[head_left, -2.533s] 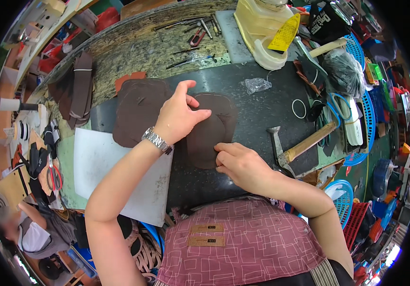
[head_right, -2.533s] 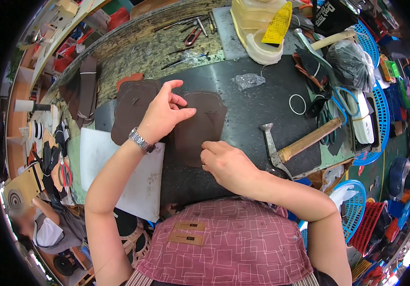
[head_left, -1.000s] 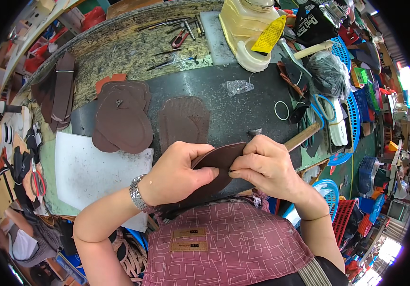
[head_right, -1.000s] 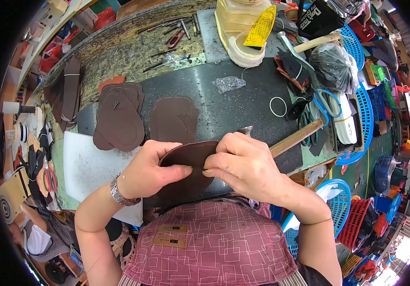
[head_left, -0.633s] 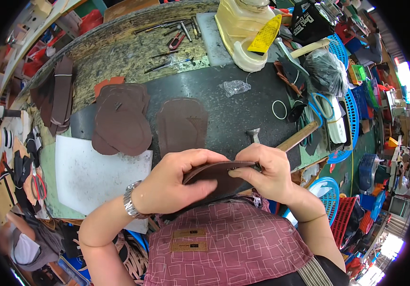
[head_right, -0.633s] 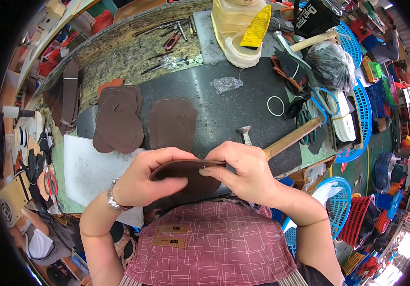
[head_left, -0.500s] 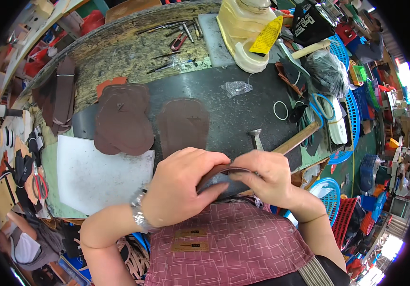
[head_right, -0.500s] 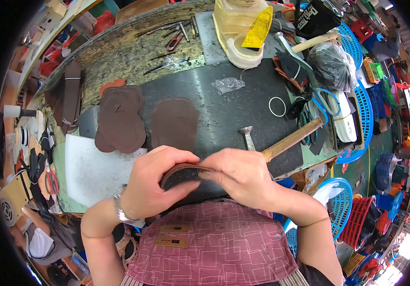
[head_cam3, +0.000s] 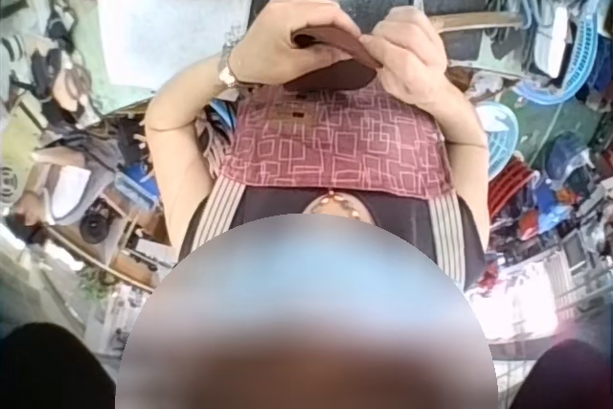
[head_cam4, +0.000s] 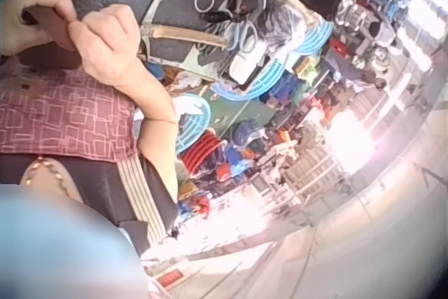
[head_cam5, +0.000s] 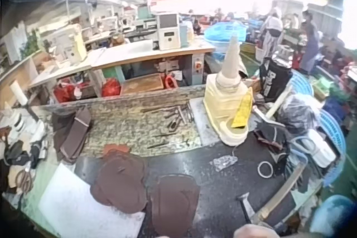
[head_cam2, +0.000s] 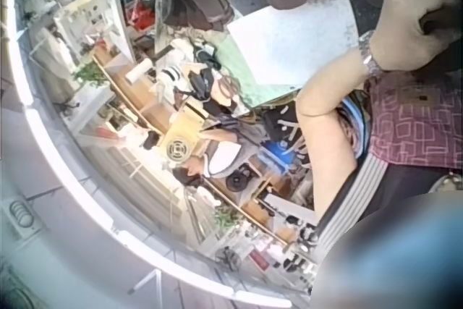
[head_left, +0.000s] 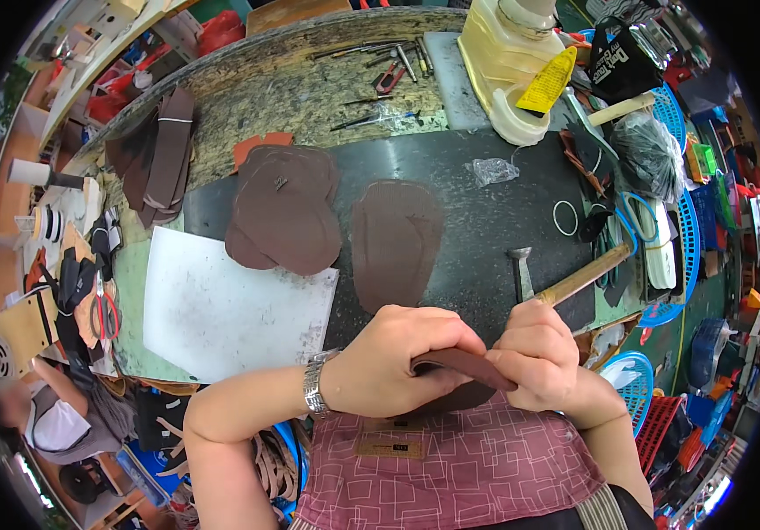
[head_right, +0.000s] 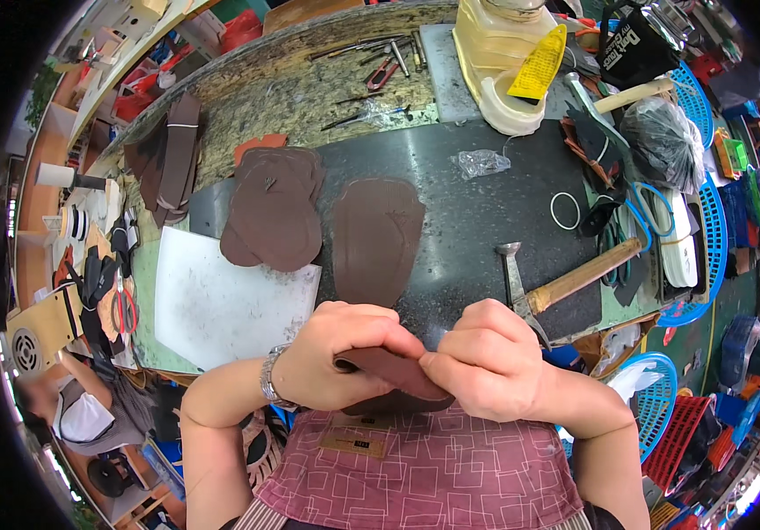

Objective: Assembling leather shoe components by punching holes with a hammer and punch tool, stitching, and applying adhesive.

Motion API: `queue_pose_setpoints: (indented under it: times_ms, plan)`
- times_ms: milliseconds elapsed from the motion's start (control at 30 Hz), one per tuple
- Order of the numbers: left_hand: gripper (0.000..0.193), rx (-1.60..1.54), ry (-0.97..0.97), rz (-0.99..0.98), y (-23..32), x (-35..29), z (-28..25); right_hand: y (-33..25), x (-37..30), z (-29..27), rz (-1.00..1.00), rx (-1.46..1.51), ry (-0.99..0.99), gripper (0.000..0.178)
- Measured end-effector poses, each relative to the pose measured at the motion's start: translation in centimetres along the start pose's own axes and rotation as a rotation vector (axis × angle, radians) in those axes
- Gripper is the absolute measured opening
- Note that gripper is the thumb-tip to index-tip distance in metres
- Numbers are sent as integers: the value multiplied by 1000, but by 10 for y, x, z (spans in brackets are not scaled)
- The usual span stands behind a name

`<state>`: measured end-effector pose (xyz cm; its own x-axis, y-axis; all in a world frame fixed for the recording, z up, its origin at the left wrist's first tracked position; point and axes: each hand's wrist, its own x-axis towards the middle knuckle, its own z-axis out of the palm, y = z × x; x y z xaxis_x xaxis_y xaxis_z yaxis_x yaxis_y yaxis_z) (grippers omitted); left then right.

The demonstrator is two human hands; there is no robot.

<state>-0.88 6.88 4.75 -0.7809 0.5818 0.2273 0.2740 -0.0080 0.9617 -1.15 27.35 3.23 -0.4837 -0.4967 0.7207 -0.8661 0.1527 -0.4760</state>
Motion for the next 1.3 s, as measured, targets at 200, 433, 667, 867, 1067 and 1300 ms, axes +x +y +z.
queue_pose_setpoints:
  times_ms: [200, 433, 667, 867, 1067, 1300]
  plan:
    - [26, 152, -61, -19, 9, 7, -8, 4, -2, -4, 28, 70, -27, 35]
    - [15, 116, -20, -241, 5, 6, -19, 16, 2, 7, 325, 238, -60, 22]
    - [41, 198, 216, -677, -41, 14, -166, 132, 14, -6, 501, -359, -171, 19]
    - [43, 969, 543, -55, -74, 7, -148, 165, 3, -8, 703, -153, -68, 13]
    - [72, 459, 333, -462, -98, 100, -39, 152, 8, -7, 1192, 533, 268, 13]
    - [17, 928, 106, -114, -134, 137, -13, 156, -7, -37, 1065, -89, 36, 20]
